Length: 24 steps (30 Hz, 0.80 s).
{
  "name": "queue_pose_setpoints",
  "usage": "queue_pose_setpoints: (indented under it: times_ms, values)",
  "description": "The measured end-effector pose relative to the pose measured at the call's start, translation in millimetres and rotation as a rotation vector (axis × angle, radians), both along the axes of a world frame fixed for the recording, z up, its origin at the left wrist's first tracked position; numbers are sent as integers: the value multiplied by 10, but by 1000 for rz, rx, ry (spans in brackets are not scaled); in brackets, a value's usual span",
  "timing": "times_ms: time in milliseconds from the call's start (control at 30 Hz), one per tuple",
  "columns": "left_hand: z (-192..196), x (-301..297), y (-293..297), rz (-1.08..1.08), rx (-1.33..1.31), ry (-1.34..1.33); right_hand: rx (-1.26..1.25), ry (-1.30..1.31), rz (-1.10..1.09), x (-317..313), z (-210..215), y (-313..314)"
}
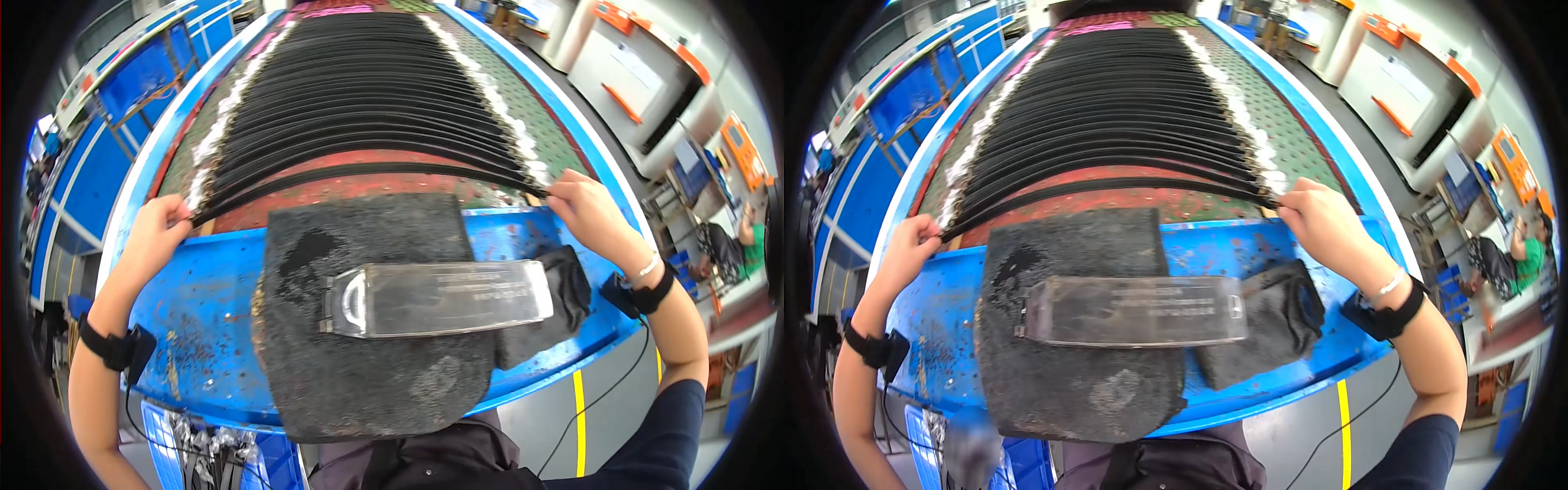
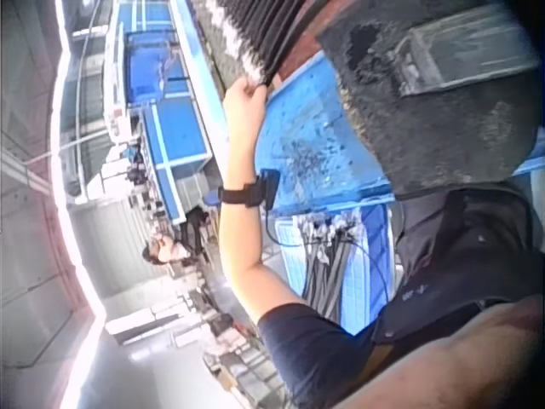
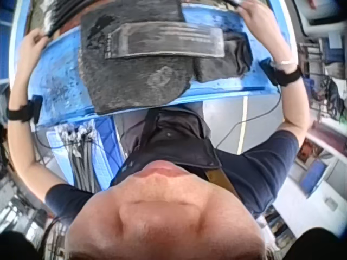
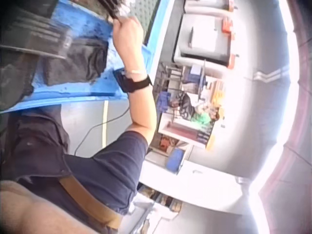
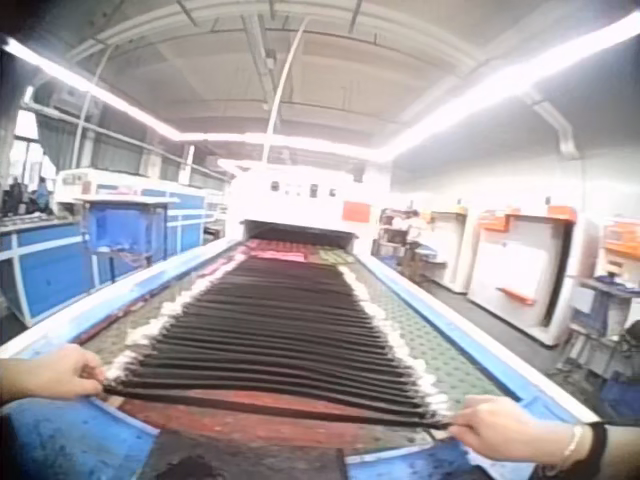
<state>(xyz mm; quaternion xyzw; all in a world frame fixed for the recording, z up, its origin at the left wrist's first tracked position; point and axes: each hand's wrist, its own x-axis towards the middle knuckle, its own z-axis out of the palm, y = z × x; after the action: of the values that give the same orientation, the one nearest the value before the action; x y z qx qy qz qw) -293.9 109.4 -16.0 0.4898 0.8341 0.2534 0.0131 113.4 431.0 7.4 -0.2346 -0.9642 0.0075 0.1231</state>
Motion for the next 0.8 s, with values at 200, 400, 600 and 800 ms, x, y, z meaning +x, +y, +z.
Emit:
queue_pose_setpoints:
  times_ms: [200,400,600,800]
  values:
    - [24,36,22,72,-82,45,29,-109,22,-30,-9,123]
    - [-27,-11,-30,39,-35,135,88,-170,-17,-97,-53,175]
    - [-10,52,33,55,-26,134,102,-221,-79,-159,-33,210]
    - [-1,37,-4,83,-92,152,188,-223,-45,-227,-25,187]
